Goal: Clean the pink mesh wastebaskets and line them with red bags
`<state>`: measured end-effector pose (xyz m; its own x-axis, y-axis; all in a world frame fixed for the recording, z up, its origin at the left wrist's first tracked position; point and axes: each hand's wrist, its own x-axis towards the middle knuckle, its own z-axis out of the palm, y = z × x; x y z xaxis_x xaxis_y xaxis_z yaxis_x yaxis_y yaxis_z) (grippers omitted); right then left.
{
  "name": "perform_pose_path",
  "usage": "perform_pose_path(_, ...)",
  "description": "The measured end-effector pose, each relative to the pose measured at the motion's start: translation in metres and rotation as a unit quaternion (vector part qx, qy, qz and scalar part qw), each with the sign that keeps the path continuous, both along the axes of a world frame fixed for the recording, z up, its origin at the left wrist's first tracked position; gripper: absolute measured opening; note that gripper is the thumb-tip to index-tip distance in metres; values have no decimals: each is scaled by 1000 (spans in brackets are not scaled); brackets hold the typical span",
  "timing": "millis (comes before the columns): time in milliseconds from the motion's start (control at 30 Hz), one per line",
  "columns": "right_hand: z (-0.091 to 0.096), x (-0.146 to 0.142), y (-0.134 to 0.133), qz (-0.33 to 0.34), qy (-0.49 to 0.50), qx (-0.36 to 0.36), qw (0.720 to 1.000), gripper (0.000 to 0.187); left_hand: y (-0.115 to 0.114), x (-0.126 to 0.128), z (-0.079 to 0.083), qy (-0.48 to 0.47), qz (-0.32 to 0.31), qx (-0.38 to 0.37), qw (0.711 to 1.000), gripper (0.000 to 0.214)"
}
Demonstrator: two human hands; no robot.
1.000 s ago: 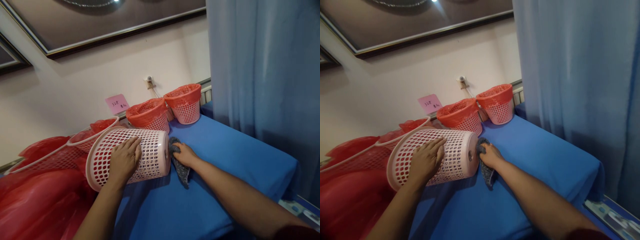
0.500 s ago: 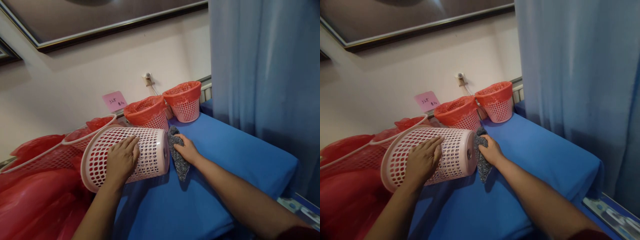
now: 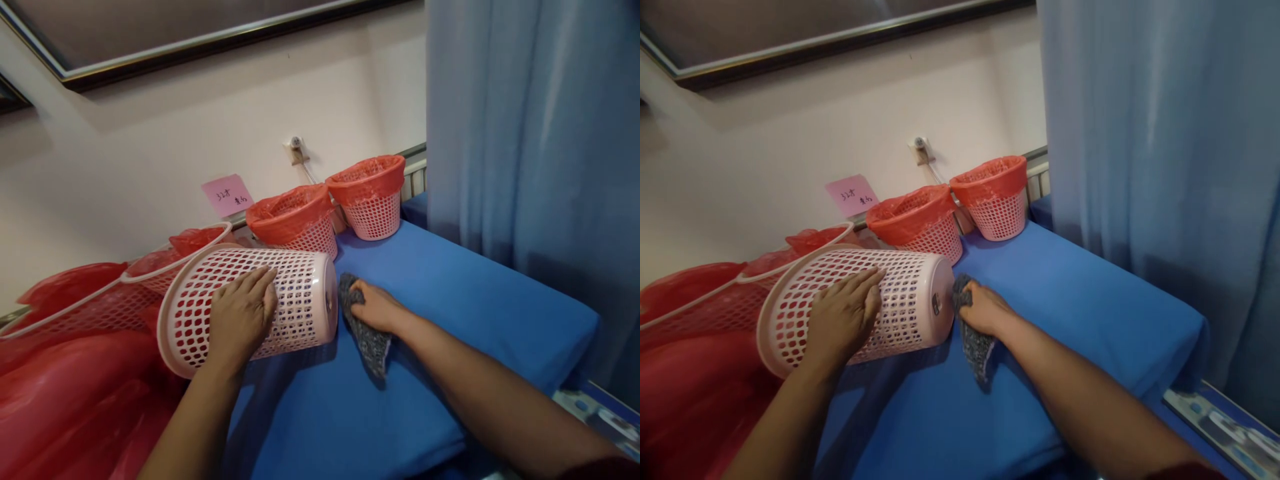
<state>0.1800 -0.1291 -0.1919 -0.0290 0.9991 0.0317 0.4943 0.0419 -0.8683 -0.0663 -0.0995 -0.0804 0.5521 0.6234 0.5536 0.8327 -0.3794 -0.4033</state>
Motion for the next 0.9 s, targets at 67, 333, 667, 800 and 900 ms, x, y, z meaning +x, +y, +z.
perform_pose_path(67, 1, -1, 0, -1, 71, 39, 997, 45, 0, 0, 0, 3, 2, 1, 1000, 45)
perform_pose_path(333, -17, -16, -2, 143, -54, -69, 986, 46, 0, -3, -1, -7, -7, -3, 1000, 45)
perform_pose_path(667, -25, -24, 7, 42, -33, 12, 998, 51, -2, -2, -1, -15, -4, -5, 1000, 45)
perform_pose_path(800, -27, -23, 3, 61, -60, -13, 996, 36, -4, -2, -1, -23, -2, -17, 1000, 45)
perform_pose_path(900, -25, -15, 12, 14, -49, -13, 999, 48, -5, -2, 0, -34, -1, -22, 999, 44)
